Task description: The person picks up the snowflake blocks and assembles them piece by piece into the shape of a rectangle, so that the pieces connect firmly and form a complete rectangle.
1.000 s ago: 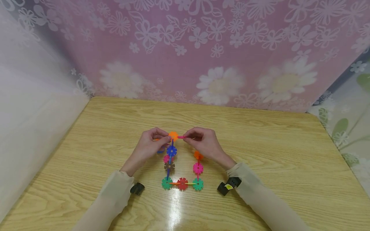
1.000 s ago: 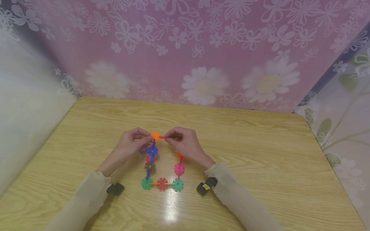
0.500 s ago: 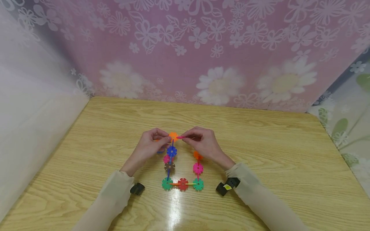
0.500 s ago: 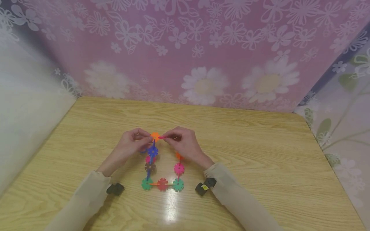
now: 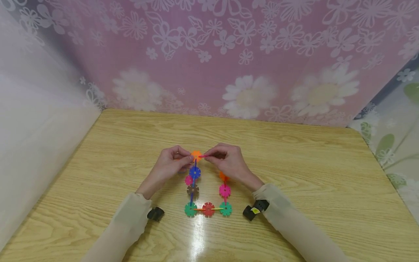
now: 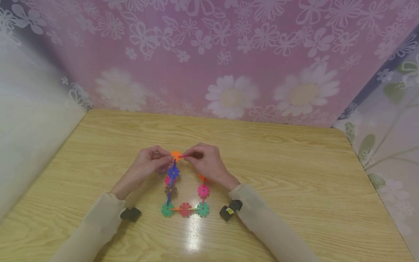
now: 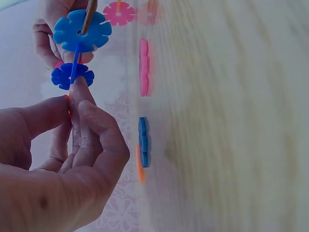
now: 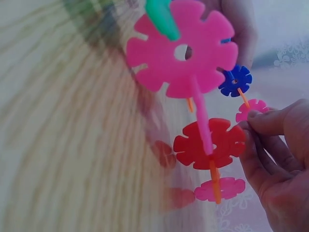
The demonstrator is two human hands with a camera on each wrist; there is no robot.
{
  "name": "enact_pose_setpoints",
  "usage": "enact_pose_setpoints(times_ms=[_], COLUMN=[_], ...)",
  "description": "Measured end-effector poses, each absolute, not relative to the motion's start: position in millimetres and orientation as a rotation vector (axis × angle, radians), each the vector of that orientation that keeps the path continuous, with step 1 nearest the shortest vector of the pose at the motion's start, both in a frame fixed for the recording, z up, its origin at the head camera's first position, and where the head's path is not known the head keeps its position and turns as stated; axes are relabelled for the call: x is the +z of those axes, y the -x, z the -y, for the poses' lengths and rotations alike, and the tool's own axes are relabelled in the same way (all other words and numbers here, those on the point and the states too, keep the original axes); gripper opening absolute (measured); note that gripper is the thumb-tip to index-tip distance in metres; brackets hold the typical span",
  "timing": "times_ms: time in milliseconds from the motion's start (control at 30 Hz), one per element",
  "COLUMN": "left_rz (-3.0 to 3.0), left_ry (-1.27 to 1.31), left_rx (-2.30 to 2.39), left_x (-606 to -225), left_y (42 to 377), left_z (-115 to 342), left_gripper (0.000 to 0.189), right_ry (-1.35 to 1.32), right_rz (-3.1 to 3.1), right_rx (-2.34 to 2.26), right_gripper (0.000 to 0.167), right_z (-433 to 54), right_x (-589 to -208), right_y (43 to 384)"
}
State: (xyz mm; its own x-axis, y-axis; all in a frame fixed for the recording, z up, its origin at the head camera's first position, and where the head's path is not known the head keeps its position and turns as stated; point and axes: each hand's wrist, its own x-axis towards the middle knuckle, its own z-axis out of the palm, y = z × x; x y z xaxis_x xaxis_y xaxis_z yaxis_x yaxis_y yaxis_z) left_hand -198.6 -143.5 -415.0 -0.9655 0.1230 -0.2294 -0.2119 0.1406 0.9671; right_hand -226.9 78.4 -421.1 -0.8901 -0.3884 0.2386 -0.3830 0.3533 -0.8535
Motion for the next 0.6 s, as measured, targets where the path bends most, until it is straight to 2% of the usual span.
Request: enact_pose_setpoints(times_ms=[600], left_rz=[-2.121], left_ry=[0.07], left_rx=[1.942], left_x=[-417.3], left_y=[198.8], left_z=[145.6], left_gripper=[0.013], right_ry=[0.765], right_rz=[-2.533], right_rx=[-1.659], right_gripper=[0.006], right_z=[-74.1], right_x=[-424.0], right_y=[227.7])
